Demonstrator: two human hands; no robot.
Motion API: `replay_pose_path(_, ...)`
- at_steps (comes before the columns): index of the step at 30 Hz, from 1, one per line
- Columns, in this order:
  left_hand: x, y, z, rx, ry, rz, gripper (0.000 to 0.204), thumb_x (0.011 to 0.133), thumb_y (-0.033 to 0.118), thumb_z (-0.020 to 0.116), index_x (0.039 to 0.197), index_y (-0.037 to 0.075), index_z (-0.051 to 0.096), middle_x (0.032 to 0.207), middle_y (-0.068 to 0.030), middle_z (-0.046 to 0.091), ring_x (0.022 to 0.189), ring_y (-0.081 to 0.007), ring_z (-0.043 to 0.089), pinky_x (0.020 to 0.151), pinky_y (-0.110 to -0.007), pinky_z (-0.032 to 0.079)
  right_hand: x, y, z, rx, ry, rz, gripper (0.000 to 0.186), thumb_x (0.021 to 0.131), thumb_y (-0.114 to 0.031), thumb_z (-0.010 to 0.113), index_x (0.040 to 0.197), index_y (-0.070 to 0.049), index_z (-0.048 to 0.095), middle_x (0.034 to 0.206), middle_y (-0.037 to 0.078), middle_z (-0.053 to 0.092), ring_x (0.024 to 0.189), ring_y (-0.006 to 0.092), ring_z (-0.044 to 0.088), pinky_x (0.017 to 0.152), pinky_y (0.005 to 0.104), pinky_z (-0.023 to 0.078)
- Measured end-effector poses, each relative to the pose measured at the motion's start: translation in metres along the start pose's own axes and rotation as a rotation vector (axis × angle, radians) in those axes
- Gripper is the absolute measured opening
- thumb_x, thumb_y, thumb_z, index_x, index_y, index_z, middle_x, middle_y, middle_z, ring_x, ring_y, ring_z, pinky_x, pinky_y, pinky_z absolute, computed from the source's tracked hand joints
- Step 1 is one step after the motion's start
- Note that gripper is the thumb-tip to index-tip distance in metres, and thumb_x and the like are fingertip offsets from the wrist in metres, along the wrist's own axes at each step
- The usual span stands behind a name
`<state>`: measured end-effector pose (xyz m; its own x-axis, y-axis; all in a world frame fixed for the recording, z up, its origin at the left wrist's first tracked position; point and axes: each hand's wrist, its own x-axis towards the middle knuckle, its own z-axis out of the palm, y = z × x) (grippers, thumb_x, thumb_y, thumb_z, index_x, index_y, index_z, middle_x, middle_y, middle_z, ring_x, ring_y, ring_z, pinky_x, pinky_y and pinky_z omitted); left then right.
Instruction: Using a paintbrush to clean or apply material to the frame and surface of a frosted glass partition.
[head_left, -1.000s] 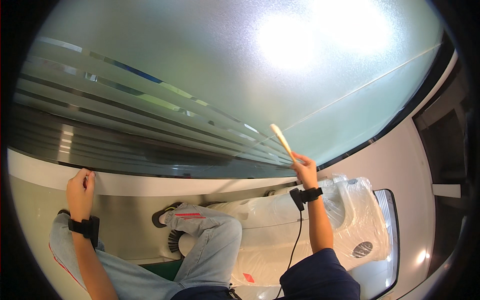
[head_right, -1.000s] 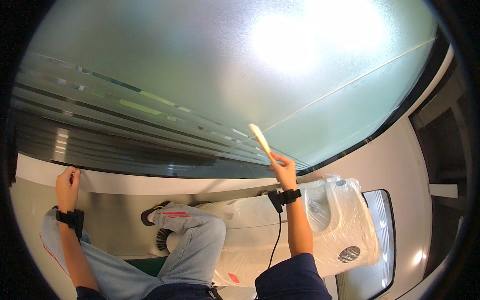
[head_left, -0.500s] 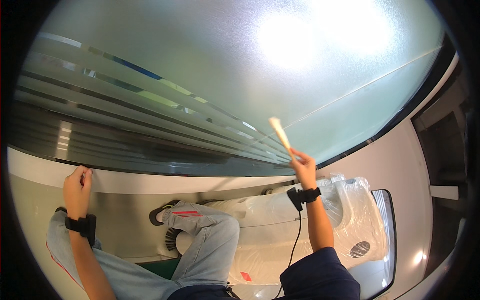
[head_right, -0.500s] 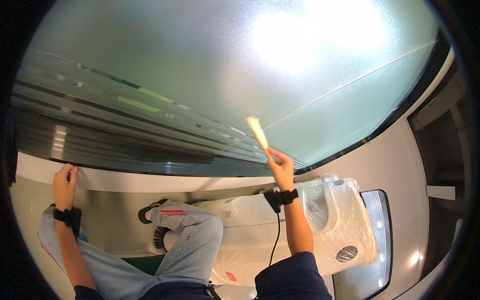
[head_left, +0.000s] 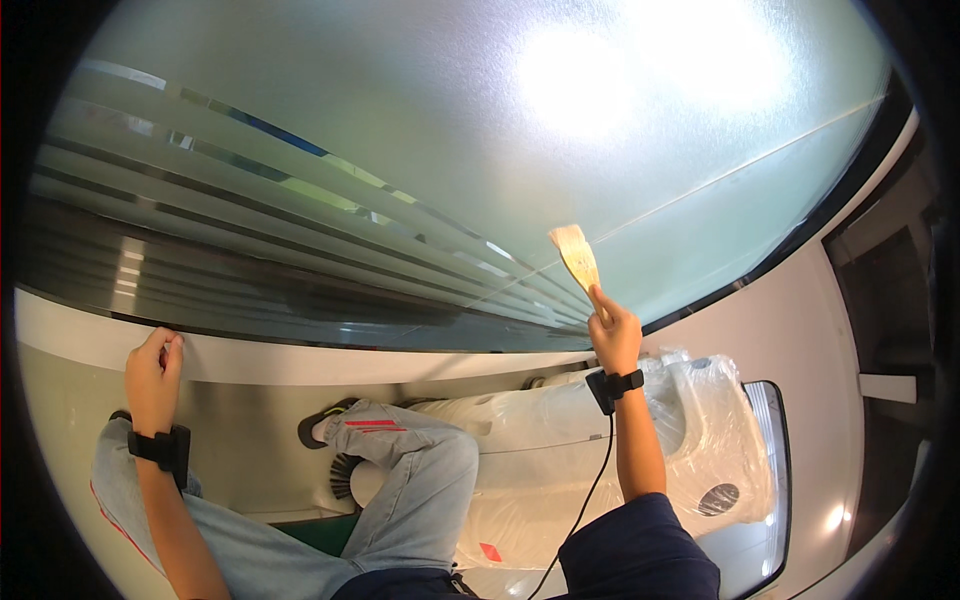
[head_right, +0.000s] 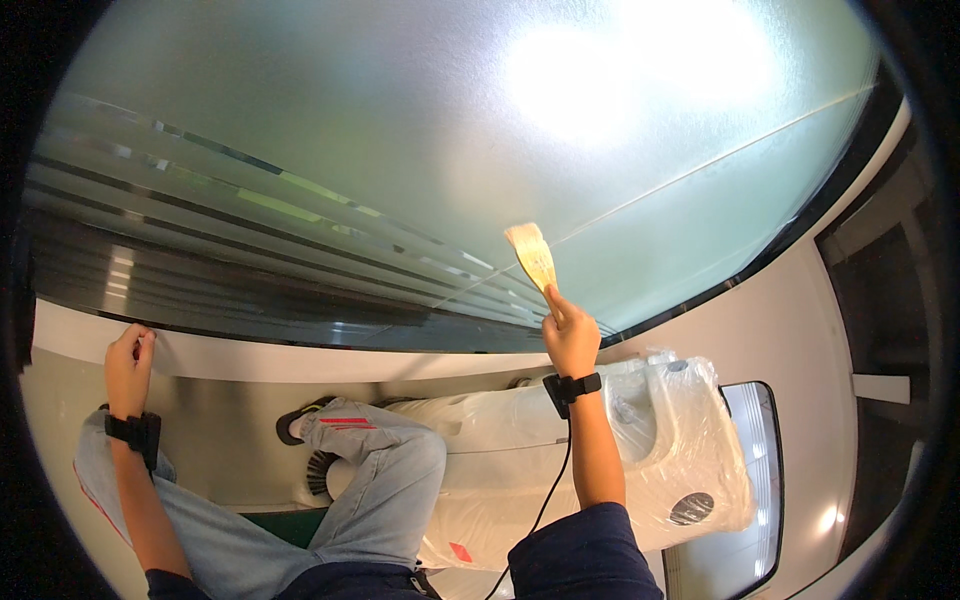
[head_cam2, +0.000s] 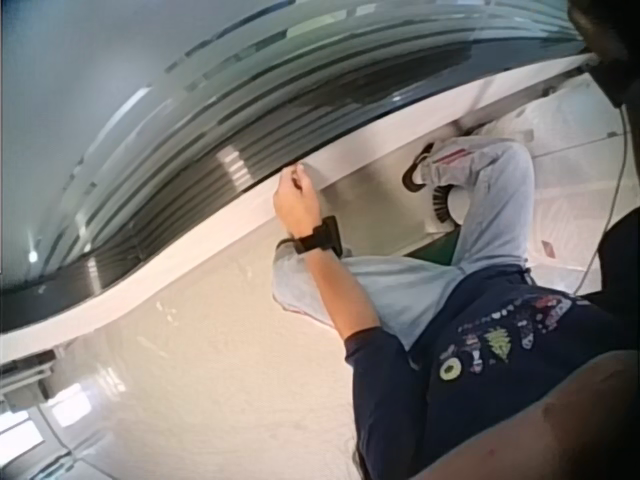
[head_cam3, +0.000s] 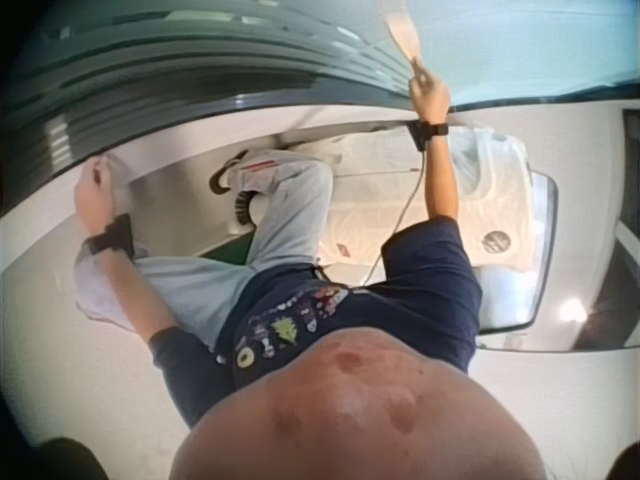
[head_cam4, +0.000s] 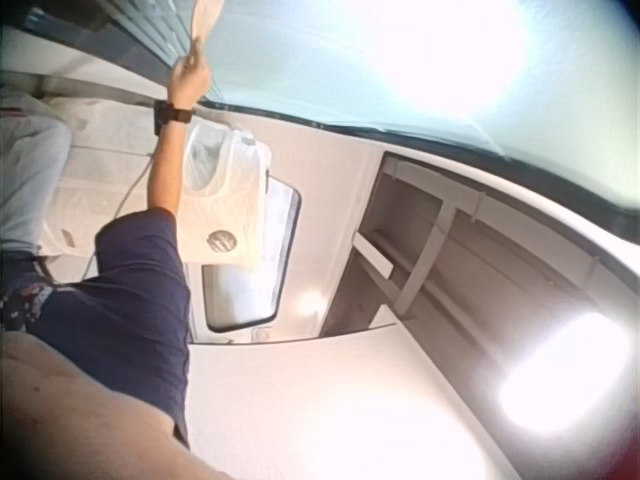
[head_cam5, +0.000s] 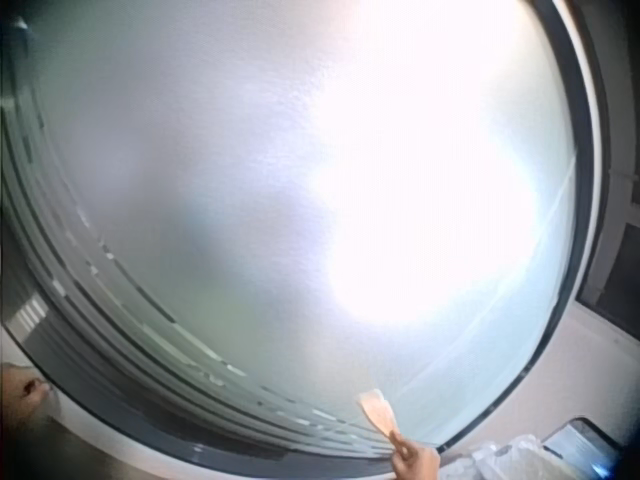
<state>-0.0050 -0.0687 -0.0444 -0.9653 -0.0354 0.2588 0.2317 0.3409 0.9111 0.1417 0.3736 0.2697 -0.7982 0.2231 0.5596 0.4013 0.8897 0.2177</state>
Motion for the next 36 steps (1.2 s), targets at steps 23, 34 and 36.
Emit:
replay_pose_path(23,-0.001,0.001,0.002,0.032,0.006,-0.003,0.014,0.084,0.013,0.053,0.076,0.002,0.055,0.05,-0.011,0.043,0.044,-0.0199,0.04,0.045,-0.032,0.031,-0.006,-0.033,-0.007,0.128,0.027,-0.142,0.041,0.071,0.0,0.056,0.109,-0.013,0.063,0.076,0.016,0.06,0.066,0.0318,0.058,0.061,0.035,0.046)
replay_pose_path(34,-0.002,0.002,0.003,0.05,-0.004,-0.033,0.015,0.083,0.015,0.054,0.077,0.002,0.056,0.051,-0.0121,0.044,0.044,-0.022,0.041,0.045,-0.033,0.031,-0.01,-0.043,-0.002,0.17,-0.003,-0.171,0.041,0.07,-0.001,0.056,0.109,-0.013,0.063,0.077,0.015,0.062,0.068,0.0314,0.059,0.062,0.0352,0.046)
replay_pose_path(36,-0.002,0.003,0.003,0.049,-0.002,-0.023,0.015,0.083,0.016,0.054,0.077,0.002,0.056,0.051,-0.0121,0.044,0.044,-0.0224,0.041,0.045,-0.033,0.031,-0.012,-0.046,0.0,0.173,-0.011,-0.18,0.041,0.07,-0.001,0.056,0.109,-0.013,0.063,0.077,0.015,0.061,0.068,0.0314,0.059,0.062,0.0352,0.046)
